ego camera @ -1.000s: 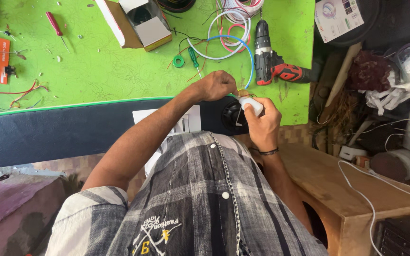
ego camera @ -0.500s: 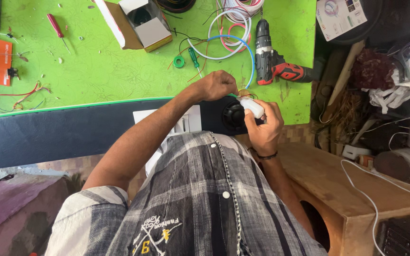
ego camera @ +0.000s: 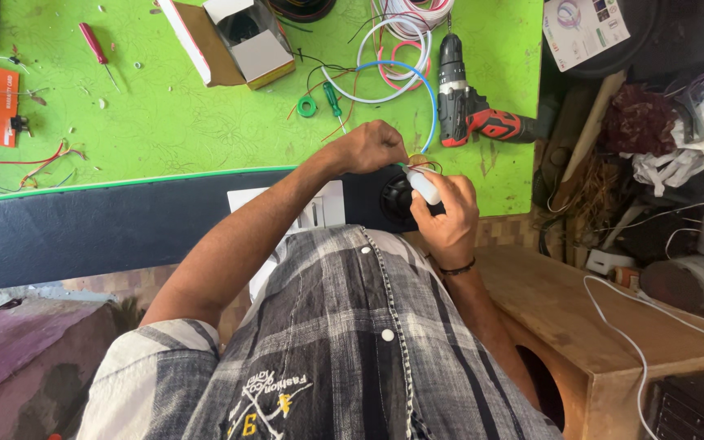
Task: The person applies adhesive from a small bottle to the edge of a long black panel, then places a circular speaker into a cutout and presses it down. They flip the panel to route wires, then use a cordless drill to fasten the speaker in place.
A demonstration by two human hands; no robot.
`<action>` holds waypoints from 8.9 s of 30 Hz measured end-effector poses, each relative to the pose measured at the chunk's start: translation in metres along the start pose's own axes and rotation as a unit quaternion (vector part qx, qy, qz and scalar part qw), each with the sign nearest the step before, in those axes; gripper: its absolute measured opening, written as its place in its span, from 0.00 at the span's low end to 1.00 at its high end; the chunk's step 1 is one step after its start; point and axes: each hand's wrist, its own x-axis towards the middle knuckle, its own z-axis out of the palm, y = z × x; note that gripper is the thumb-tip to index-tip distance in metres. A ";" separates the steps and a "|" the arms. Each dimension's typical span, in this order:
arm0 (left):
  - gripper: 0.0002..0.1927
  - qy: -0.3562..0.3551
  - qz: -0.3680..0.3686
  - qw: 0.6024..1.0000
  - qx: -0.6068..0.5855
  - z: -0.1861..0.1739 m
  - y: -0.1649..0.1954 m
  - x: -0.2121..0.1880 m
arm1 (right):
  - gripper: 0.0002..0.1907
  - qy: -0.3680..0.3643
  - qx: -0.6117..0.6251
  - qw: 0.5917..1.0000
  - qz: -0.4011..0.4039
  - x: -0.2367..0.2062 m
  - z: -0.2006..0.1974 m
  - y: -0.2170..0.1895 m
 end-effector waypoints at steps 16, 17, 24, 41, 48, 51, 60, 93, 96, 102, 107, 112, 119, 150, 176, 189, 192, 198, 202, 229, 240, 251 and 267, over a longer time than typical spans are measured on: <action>0.14 0.009 -0.011 1.000 0.013 -0.002 0.007 -0.002 | 0.11 0.032 0.170 0.968 0.182 -0.008 0.015 0.045; 0.14 0.011 -0.020 1.000 0.017 -0.002 0.007 -0.001 | 0.10 0.049 0.262 0.939 0.217 -0.010 0.018 0.053; 0.13 0.003 -0.004 1.000 0.007 0.000 0.003 0.001 | 0.11 0.026 0.300 0.932 0.200 -0.019 0.028 0.080; 0.12 -0.002 0.000 1.000 0.007 0.000 0.002 0.002 | 0.09 -0.047 0.270 0.934 0.230 0.012 0.016 0.065; 0.12 -0.004 0.003 1.000 0.013 -0.002 0.002 0.002 | 0.09 -0.080 0.191 0.953 0.223 0.023 0.011 0.065; 0.13 -0.004 -0.004 1.000 0.019 -0.002 0.004 0.001 | 0.08 -0.084 0.219 0.934 0.269 0.022 0.012 0.072; 0.13 -0.002 0.030 0.999 0.033 -0.001 0.000 0.003 | 0.06 -0.060 0.396 0.864 0.304 0.011 0.012 0.096; 0.10 -0.007 0.051 0.989 0.137 -0.005 0.045 -0.018 | 0.18 0.165 -0.051 0.958 0.227 -0.046 0.040 0.178; 0.11 -0.001 0.081 0.988 0.128 -0.005 0.045 -0.019 | 0.21 0.175 0.038 0.940 0.292 -0.041 0.038 0.174; 0.11 -0.006 0.056 0.990 0.132 -0.003 0.045 -0.020 | 0.22 0.164 -0.077 0.953 0.242 -0.041 0.045 0.173; 0.12 -0.018 0.020 0.990 0.137 -0.004 0.046 -0.020 | 0.24 0.170 -0.043 0.954 0.242 -0.049 0.045 0.179; 0.12 -0.005 0.044 0.989 0.139 -0.004 0.044 -0.022 | 0.18 0.282 0.055 0.918 0.272 -0.061 0.029 0.156; 0.13 -0.018 0.029 0.990 0.137 -0.005 0.038 -0.023 | 0.11 0.055 0.089 0.994 -0.001 -0.020 0.019 0.072; 0.15 0.019 0.041 0.993 0.110 -0.005 0.037 -0.037 | 0.17 -0.125 0.047 0.989 -0.065 0.014 0.008 0.061; 0.13 0.074 -0.052 0.990 0.107 0.022 0.036 -0.046 | 0.20 -0.130 0.090 0.987 -0.035 -0.008 0.006 0.067; 0.13 0.066 0.009 0.993 0.094 0.030 0.036 -0.052 | 0.11 -0.154 0.173 0.973 -0.013 -0.003 -0.008 0.066; 0.15 0.061 -0.005 0.993 0.098 0.027 0.033 -0.050 | 0.12 -0.158 0.147 0.975 -0.048 -0.003 -0.004 0.068; 0.26 0.162 -0.011 0.980 0.115 0.024 0.039 -0.062 | 0.18 -0.056 0.107 0.993 -0.008 -0.017 0.011 0.066; 0.31 0.189 -0.160 0.938 0.242 -0.006 0.033 -0.118 | 0.15 -0.047 0.120 0.987 0.094 -0.032 0.021 0.064; 0.23 0.197 -0.213 0.851 0.438 -0.081 0.000 -0.362 | 0.23 -0.197 0.120 0.949 0.213 -0.064 0.010 0.091; 0.16 0.247 -0.160 0.796 0.529 -0.054 -0.048 -0.346 | 0.21 -0.094 0.140 0.972 0.162 -0.113 0.052 0.119; 0.11 0.248 -0.157 0.810 0.507 -0.036 -0.065 -0.337 | 0.20 -0.194 0.459 0.803 0.328 -0.092 0.038 0.123; 0.14 -0.126 0.004 0.944 0.306 0.057 -0.034 -0.090 | 0.08 -0.051 0.125 0.982 0.135 -0.077 -0.025 0.042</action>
